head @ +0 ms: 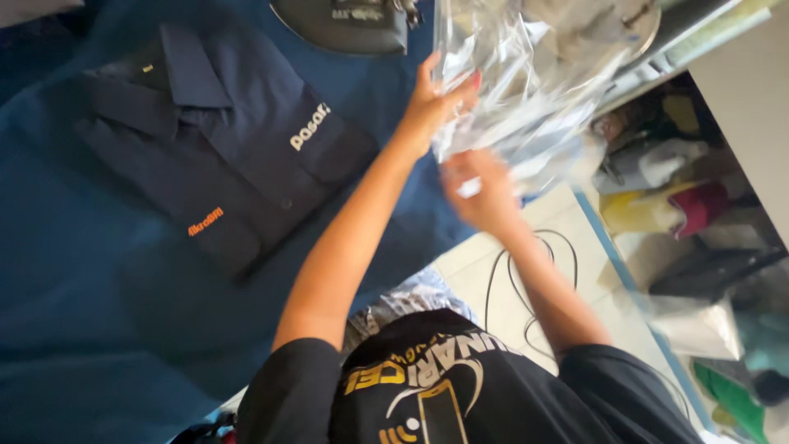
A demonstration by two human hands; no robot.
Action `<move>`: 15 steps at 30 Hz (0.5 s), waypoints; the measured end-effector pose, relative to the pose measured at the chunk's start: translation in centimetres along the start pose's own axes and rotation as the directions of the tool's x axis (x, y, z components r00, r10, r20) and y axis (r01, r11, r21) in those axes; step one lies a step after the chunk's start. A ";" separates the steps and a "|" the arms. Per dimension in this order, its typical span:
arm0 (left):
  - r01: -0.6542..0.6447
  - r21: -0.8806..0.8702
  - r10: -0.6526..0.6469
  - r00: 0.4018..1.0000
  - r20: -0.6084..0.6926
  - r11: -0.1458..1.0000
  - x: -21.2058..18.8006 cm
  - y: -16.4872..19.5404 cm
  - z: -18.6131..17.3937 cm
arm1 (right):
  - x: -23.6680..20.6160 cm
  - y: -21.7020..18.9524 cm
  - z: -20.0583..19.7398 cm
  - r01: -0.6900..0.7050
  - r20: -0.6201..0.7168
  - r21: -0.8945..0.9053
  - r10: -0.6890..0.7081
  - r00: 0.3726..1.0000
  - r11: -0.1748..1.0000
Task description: The person irons a dark navy shirt on an ironing table using a charcoal iron, smoothing the fabric by hand and repositioning the shirt to press different sections. They then fold the shirt, place it into a clear plastic bag, and seal the bag before handling other garments.
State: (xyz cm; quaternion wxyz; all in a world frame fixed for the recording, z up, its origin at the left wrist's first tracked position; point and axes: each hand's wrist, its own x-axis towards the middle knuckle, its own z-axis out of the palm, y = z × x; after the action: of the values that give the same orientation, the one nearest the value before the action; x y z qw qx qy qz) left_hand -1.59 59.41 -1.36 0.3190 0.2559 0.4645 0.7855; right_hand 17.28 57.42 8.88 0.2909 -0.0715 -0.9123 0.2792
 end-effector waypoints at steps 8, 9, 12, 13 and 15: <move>0.264 0.406 -0.376 0.899 0.225 0.875 -16.1 19.0 -16.7 | 1.0 -14.3 -4.4 0.232 0.553 0.251 -0.336 0.762 0.940; 0.299 0.533 -0.428 0.894 0.136 0.792 -18.3 21.6 -19.5 | 1.2 -14.9 -4.9 0.183 0.565 0.284 -0.319 0.761 0.941; 0.231 0.669 -0.278 0.960 -0.038 0.706 -24.3 28.5 -26.5 | 2.2 -15.3 -5.2 0.150 0.449 0.385 -0.327 0.832 0.911; 0.134 0.869 -0.057 0.991 -0.122 0.475 -26.6 30.7 -28.6 | 2.5 -15.1 -4.6 0.046 0.474 0.228 -0.152 0.867 0.973; 0.077 0.987 0.233 0.967 -0.108 0.138 -31.6 33.3 -30.7 | 2.9 -14.3 -3.4 0.055 0.419 -0.022 -0.041 0.907 0.998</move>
State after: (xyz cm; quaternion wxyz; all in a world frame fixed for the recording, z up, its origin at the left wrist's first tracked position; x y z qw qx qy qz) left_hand -10.78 6.49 11.58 -0.0257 0.3309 0.8843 0.3284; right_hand 17.28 47.98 20.51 0.0941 0.0075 -0.9595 0.2656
